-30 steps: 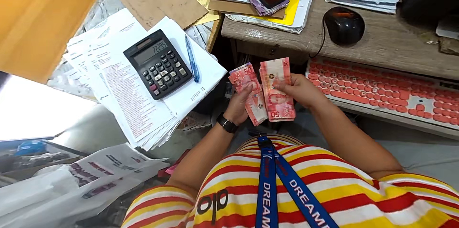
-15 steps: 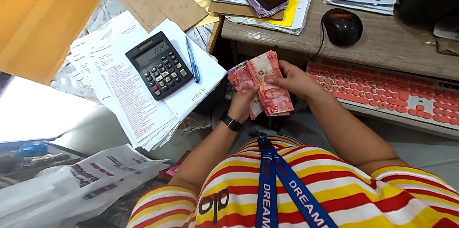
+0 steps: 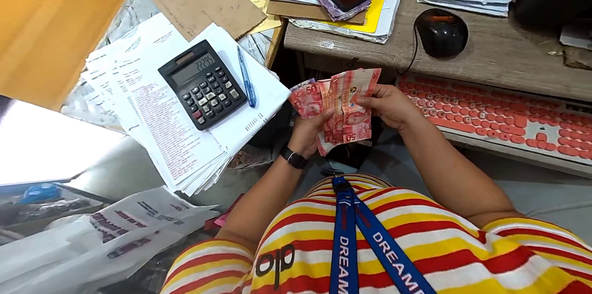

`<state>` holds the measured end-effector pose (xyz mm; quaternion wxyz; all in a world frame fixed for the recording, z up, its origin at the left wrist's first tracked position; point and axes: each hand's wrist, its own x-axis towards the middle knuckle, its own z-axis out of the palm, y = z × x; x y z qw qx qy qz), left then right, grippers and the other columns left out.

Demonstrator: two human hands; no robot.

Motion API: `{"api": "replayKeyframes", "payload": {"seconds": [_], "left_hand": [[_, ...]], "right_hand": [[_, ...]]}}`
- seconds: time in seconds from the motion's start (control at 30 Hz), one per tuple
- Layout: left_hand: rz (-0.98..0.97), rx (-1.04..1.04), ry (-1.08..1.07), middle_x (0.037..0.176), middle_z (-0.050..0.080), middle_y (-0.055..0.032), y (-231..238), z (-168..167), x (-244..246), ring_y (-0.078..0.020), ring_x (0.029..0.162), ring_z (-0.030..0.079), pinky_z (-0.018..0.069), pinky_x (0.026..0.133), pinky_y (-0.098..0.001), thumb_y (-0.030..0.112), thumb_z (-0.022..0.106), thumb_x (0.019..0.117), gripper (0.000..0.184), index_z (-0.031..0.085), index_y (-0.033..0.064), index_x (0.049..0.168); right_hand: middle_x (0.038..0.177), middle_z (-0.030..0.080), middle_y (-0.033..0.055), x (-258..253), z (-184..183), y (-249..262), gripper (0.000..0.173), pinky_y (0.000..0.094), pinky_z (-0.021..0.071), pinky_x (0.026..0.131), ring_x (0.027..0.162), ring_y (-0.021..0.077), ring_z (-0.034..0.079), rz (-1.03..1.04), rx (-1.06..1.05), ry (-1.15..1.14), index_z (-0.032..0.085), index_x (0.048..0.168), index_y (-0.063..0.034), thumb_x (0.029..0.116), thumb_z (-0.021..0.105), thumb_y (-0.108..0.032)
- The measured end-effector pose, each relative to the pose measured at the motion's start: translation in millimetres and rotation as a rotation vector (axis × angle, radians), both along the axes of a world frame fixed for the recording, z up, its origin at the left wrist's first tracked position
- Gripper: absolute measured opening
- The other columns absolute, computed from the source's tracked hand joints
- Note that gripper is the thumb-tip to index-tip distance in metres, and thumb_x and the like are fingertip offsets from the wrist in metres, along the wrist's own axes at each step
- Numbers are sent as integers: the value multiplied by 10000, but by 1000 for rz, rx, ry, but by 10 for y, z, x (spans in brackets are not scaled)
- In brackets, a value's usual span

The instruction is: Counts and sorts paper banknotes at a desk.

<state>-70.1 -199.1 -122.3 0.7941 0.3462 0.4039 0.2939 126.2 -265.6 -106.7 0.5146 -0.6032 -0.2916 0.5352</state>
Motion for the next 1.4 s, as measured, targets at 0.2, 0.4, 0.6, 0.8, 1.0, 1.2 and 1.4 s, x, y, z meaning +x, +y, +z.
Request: {"api": "replayKeyframes", "payload": {"seconds": [0.2, 0.4, 0.6, 0.8, 1.0, 1.2, 1.4], "left_hand": [[-64, -110, -93, 919, 744, -61, -18, 91, -43, -149, 798, 737, 626, 738, -320, -36, 584, 973, 207, 601, 94, 1134], [-71, -27, -45, 909, 744, -47, -35, 97, -39, -137, 784, 731, 624, 733, -307, -66, 611, 948, 234, 602, 74, 1135], [-105, -154, -141, 978, 724, -31, -3, 47, -79, -134, 884, 722, 622, 778, -318, 461, 298, 1101, 439, 571, 141, 1227], [-278, -375, -191, 930, 730, -27, 88, -332, -35, -149, 854, 718, 616, 741, -351, 641, 238, 1042, 610, 634, 185, 1123], [-280, -327, -426, 1017, 745, 0, 78, -722, -193, -92, 935, 713, 600, 807, -309, 854, 308, 890, 783, 676, 219, 1161], [-479, -394, -694, 1194, 720, -144, -4, -363, -205, -326, 1126, 693, 576, 946, -520, 724, 770, 705, 766, 684, 191, 1249], [-536, -482, -537, 1041, 758, -150, -126, -331, -153, -286, 984, 747, 609, 896, -434, 351, 811, 807, 410, 687, 111, 1115]], "right_hand": [[850, 756, 8, 82, -92, -36, 252, 250, 623, 711, 736, 85, 731, 63, -28, 329, 656, 983, -71, 984, 469, 97], [900, 759, 31, 21, -184, -82, 224, 270, 632, 716, 764, 108, 740, 85, 4, 372, 652, 1060, -72, 998, 477, 54], [804, 723, -78, 228, 208, 63, 187, 204, 590, 665, 700, -10, 672, 424, 205, -146, 668, 983, -78, 908, 532, 27], [995, 731, 170, -636, 966, 271, 114, 737, 143, 1178, 1138, 417, 621, 1232, 176, -1379, 777, 966, -33, 931, 669, -34], [1192, 669, 219, -980, 519, 62, 250, 672, 132, 1214, 1266, 414, 556, 1257, 544, -1379, 662, 1181, 55, 939, 602, 70], [1454, 550, 228, -273, 163, 132, 424, 517, 428, 1124, 1346, 350, 538, 385, 602, -882, 657, 1283, 28, 932, 627, -207], [1501, 510, 177, -372, -163, 220, 428, 317, 505, 1053, 1300, 177, 579, 125, 392, -351, 553, 1387, 49, 1048, 504, -209]]}}
